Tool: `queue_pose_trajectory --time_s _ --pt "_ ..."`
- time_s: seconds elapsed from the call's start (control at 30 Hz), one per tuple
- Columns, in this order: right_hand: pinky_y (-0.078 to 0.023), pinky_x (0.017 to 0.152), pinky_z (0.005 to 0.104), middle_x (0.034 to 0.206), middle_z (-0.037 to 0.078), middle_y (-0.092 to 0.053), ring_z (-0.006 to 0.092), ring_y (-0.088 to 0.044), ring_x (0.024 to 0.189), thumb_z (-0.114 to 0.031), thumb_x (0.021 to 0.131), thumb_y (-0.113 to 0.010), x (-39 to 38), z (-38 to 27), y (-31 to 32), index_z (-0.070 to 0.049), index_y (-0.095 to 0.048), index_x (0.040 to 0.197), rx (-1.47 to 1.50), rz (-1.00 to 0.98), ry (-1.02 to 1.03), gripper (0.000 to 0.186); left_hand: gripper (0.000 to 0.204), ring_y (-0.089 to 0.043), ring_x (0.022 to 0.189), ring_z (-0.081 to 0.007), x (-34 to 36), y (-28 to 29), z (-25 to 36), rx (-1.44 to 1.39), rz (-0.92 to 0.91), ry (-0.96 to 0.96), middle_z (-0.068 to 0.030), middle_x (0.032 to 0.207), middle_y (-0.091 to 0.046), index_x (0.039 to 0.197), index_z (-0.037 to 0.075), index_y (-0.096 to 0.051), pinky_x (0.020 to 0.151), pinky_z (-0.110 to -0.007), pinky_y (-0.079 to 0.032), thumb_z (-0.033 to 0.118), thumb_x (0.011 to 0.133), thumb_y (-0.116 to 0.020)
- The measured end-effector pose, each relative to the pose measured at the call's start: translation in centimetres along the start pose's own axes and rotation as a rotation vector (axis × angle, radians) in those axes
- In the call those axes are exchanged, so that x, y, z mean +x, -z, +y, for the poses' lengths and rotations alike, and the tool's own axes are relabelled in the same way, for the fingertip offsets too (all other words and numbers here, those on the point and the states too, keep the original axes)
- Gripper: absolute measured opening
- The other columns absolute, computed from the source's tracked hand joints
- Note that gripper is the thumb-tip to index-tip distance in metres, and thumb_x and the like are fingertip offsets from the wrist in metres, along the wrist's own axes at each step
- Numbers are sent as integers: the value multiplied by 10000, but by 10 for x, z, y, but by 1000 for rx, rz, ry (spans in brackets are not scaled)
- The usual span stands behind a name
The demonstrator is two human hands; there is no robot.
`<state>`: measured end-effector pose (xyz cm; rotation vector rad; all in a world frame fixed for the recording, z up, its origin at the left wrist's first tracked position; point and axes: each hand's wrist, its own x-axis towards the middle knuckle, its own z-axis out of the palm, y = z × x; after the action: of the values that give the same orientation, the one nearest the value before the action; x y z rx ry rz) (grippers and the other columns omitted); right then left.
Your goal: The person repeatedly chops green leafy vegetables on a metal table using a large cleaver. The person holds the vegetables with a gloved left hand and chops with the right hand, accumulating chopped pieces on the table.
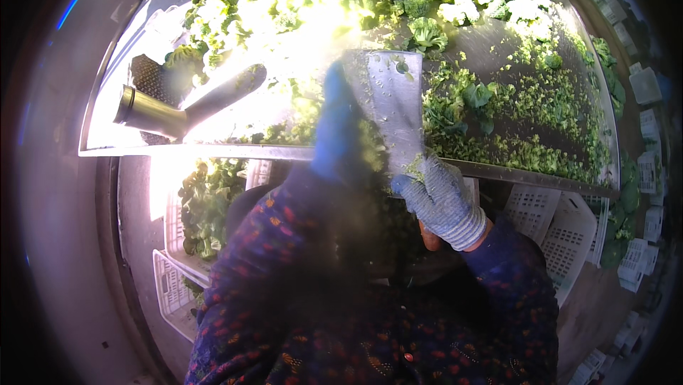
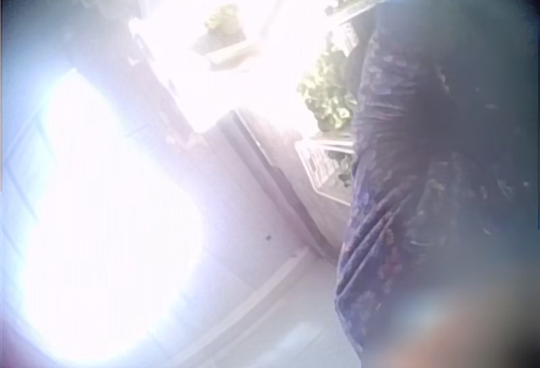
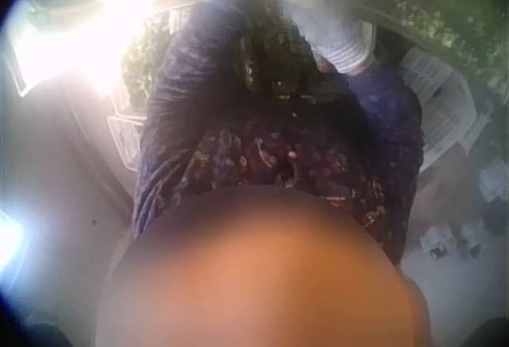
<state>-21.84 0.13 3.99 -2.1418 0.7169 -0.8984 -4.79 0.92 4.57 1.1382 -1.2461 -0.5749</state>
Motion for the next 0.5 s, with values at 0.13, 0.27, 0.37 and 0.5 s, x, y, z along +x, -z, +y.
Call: queue_pose_trajectory --time_s 0.13,0.27,0.37,0.5 --pt "-497 578 316 900 116 -634 184 -599 653 -151 825 -640 5 -5 9 2 -522 1115 334 -167 -424 349 532 -480 1034 -299 2 2 -3 -152 -21 86 -213 1180 -480 1229 -63 -418 882 -364 -389 118 767 -608" --pt "-508 662 320 996 144 -626 199 -618 754 -130 816 -622 11 -4 32 -11 -455 1265 670 -395 -744 493 493 -505 951 -270 12 12 -9 -642 65 366 -192 1133 -498 1211 -42 -430 809 -342 -425 133 784 -600" --pt "-501 605 310 943 128 -625 181 -607 709 -111 804 -630 10 -2 37 -11 -528 1176 422 -346 -509 398 464 -524 890 -248 21 26 -16 -827 43 443 -177 1097 -512 1198 -26 -439 755 -327 -451 144 796 -595" --pt "-484 559 293 823 109 -623 177 -586 635 -101 818 -624 5 -3 36 10 -568 1086 -36 -81 16 295 425 -549 807 -219 25 37 -24 -997 -38 507 -156 1049 -531 1181 -5 -450 683 -305 -486 159 814 -587"
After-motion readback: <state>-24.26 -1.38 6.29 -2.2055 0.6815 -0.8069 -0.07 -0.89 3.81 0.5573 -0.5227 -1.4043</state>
